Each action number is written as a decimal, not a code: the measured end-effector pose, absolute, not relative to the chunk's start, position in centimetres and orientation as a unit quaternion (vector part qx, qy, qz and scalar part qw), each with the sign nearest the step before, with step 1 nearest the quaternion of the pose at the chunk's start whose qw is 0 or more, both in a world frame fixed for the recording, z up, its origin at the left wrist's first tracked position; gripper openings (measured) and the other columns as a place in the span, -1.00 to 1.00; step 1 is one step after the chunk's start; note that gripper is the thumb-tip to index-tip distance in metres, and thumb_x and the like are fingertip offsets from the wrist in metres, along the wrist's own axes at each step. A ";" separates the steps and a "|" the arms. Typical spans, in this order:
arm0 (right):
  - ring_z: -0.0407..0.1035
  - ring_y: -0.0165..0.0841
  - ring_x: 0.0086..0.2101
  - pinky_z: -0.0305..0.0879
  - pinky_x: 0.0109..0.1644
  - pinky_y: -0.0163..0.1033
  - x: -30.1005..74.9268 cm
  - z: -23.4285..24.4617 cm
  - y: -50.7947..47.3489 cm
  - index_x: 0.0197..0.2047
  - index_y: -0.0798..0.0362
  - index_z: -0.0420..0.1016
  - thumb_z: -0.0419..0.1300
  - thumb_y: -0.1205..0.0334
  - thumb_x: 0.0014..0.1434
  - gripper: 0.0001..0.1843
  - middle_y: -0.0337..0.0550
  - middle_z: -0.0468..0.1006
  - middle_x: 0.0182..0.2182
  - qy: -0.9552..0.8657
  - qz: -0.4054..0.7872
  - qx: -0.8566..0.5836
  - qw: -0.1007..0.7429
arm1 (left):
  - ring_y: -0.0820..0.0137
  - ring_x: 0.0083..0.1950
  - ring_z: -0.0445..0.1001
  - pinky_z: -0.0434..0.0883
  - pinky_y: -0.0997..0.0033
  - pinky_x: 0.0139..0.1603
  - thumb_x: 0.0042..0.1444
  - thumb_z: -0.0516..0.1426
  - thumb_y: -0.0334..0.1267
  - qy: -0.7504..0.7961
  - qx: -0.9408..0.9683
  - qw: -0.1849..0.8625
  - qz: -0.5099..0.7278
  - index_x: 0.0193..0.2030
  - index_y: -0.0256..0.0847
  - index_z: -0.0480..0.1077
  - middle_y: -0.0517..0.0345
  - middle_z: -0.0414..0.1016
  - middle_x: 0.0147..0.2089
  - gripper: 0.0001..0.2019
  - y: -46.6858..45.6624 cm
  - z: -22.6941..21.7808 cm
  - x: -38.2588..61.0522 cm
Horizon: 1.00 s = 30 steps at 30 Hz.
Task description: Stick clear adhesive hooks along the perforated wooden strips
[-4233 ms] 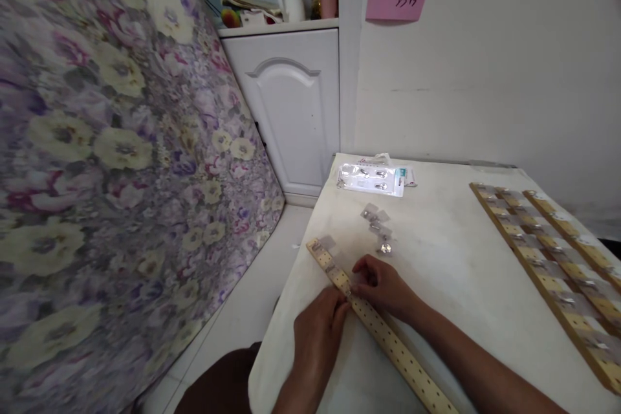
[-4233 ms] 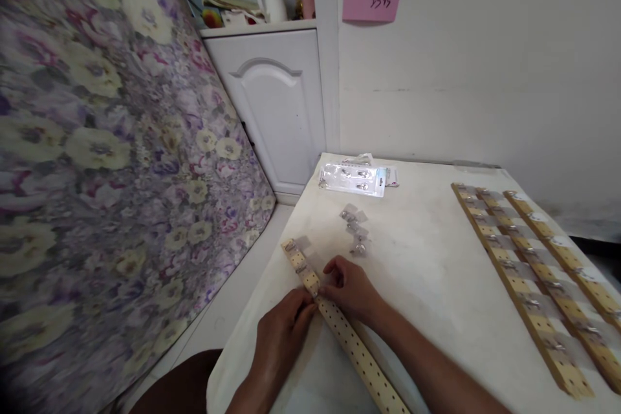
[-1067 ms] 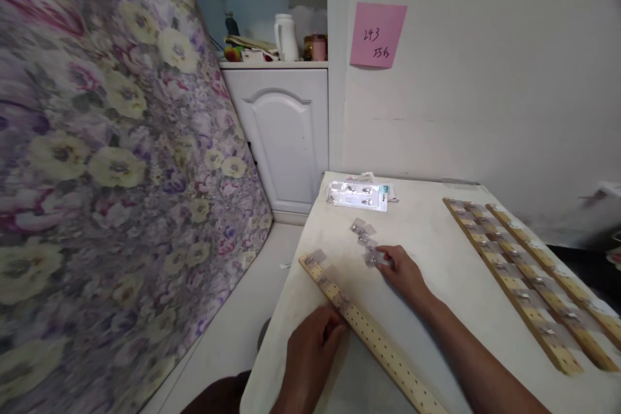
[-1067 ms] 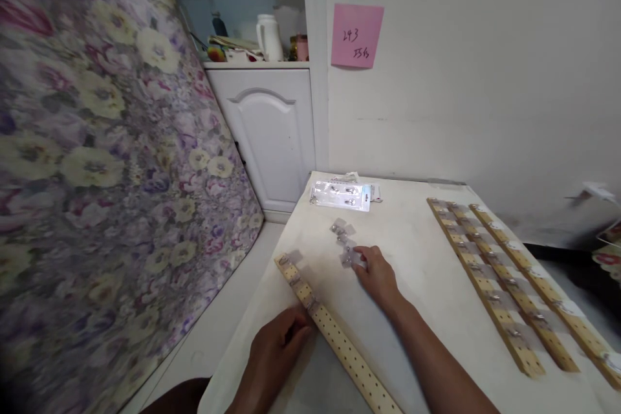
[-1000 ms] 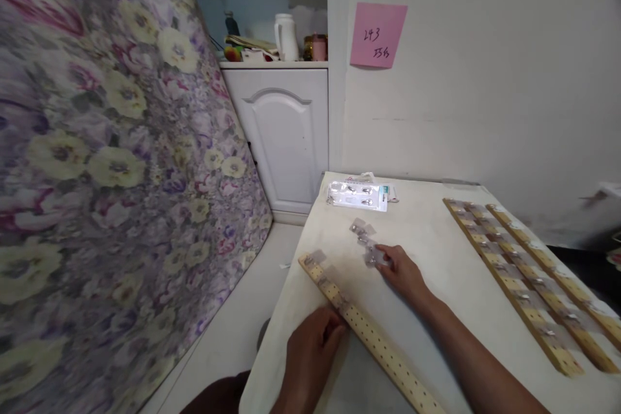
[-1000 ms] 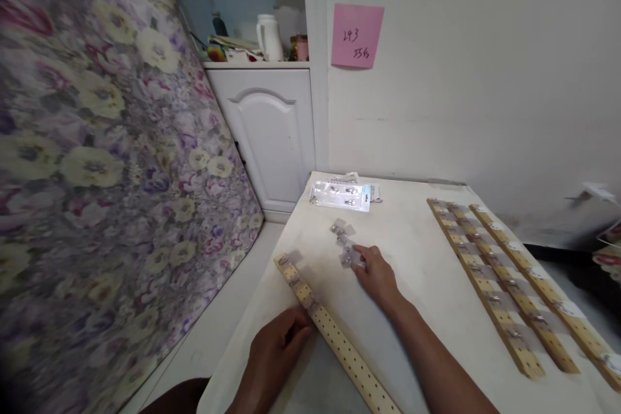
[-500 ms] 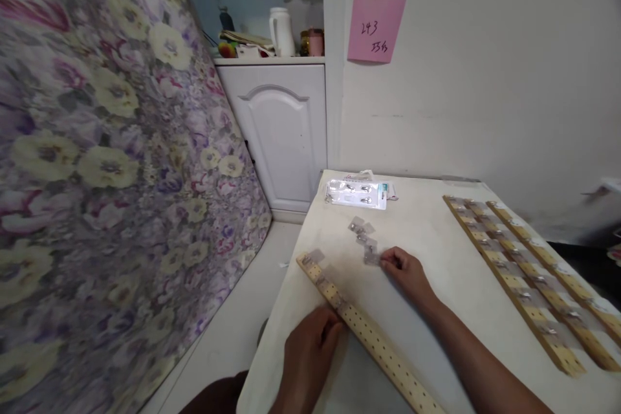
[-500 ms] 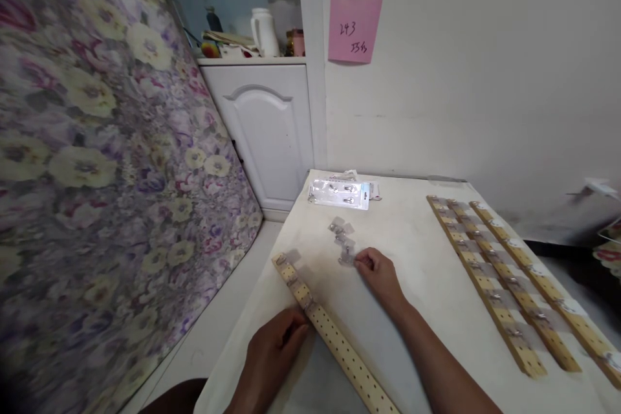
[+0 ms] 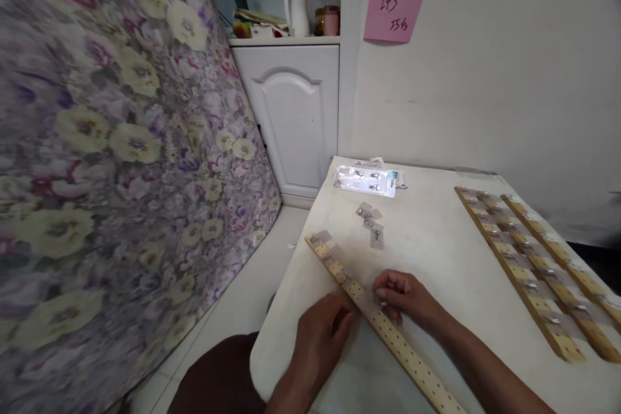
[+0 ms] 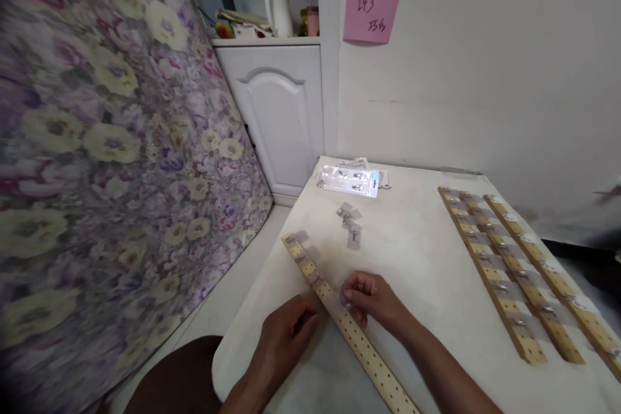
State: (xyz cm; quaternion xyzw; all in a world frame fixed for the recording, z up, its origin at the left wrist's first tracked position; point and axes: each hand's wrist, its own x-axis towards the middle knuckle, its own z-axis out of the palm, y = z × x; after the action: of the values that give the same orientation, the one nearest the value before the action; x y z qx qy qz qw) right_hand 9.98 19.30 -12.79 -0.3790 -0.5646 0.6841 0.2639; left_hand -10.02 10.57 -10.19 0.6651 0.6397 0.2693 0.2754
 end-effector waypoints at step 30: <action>0.36 -0.37 -0.42 0.24 -0.34 -0.31 8.9 -11.6 19.1 -0.26 0.04 0.47 0.15 0.23 0.10 -0.86 -0.24 0.52 -0.45 -0.668 0.559 -0.424 0.249 | 0.41 -0.27 0.40 0.21 0.49 -0.31 0.08 0.14 -0.22 0.625 0.693 0.267 0.241 -0.25 -0.06 0.40 0.28 0.48 -0.28 -0.91 11.2 -10.1 -9.0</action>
State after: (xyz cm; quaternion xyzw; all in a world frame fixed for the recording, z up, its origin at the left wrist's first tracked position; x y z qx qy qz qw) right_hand 8.88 19.13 -11.59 -0.4235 -0.6684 0.5587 0.2486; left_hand -9.00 11.19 -10.06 0.6928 0.6253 0.2405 0.2669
